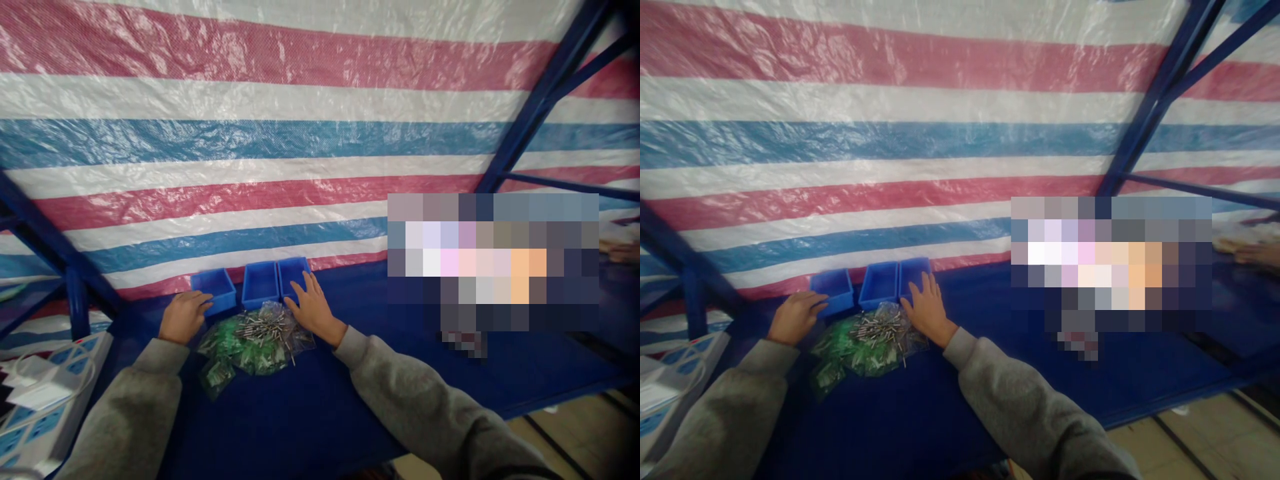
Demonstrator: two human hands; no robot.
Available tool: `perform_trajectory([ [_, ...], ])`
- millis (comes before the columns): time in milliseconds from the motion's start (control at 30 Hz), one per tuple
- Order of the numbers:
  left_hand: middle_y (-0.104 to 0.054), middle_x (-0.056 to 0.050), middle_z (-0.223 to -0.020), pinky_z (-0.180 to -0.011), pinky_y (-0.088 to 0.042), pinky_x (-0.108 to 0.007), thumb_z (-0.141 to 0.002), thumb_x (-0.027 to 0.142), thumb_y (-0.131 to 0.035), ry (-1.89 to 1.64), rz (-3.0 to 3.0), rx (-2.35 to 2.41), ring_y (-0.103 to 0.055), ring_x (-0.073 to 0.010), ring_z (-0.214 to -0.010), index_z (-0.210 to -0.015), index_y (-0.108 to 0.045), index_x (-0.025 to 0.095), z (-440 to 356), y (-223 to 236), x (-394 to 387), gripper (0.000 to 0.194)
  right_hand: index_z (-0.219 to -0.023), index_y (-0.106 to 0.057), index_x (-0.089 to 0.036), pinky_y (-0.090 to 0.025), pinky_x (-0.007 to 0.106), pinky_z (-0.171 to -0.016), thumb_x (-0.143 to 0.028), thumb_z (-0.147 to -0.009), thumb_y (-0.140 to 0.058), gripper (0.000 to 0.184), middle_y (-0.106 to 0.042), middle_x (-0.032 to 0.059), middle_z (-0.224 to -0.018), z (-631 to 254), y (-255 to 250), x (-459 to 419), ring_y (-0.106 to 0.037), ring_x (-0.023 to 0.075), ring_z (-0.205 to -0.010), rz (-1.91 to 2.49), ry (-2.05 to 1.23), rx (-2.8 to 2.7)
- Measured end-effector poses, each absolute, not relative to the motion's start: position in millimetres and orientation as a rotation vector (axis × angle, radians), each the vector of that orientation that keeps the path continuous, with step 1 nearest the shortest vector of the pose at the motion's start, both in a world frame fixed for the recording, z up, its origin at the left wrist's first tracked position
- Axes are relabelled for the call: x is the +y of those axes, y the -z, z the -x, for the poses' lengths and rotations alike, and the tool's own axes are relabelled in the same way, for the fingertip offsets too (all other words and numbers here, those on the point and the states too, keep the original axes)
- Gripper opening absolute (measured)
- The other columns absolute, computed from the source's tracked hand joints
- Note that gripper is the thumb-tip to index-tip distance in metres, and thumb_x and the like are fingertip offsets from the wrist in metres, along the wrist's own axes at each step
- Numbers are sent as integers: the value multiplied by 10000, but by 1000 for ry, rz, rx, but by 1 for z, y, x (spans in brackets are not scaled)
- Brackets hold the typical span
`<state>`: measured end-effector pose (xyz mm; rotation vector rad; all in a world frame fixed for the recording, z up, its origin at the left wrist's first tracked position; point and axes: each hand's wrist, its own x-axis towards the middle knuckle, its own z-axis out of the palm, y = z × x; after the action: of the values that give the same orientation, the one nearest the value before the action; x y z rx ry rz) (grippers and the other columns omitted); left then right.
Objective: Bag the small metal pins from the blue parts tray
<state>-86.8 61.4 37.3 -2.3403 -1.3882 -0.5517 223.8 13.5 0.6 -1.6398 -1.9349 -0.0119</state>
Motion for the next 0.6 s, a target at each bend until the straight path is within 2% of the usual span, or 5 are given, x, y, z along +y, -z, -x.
perform_trajectory([
  [133,-687,-80,-891,-799,-473,-349,-815,291,-404,541,2407,-1380,-618,-241,-870,-886,-684,191,83,-35,60,305,-1118,-598,-135,-224,441,-1055,-399,-864,-473,387,-307,161,-1402,-222,3,15,-162,299,-1338,1603,43,-1969],
  [300,-682,-77,-933,-780,-483,-329,-832,291,-383,666,2330,-1444,-624,-230,-880,-910,-673,184,87,-27,58,319,-1138,-577,-171,-151,523,-1054,-346,-860,-490,340,-268,133,-1432,-217,-8,4,-151,310,-1338,1581,141,-1950],
  [367,-687,-63,-930,-807,-481,-322,-833,303,-386,707,2345,-1443,-625,-222,-900,-905,-672,193,90,-21,59,315,-1157,-560,-182,-121,521,-1062,-322,-859,-492,337,-266,120,-1436,-214,-13,0,-151,301,-1339,1535,180,-1965],
  [600,-679,-77,-976,-825,-478,-329,-812,229,-392,619,2414,-1431,-621,-227,-919,-947,-665,176,84,-8,63,309,-1143,-571,-203,-206,528,-1024,-360,-864,-469,337,-353,131,-1381,-215,-4,4,-252,308,-1295,1611,105,-1968],
])
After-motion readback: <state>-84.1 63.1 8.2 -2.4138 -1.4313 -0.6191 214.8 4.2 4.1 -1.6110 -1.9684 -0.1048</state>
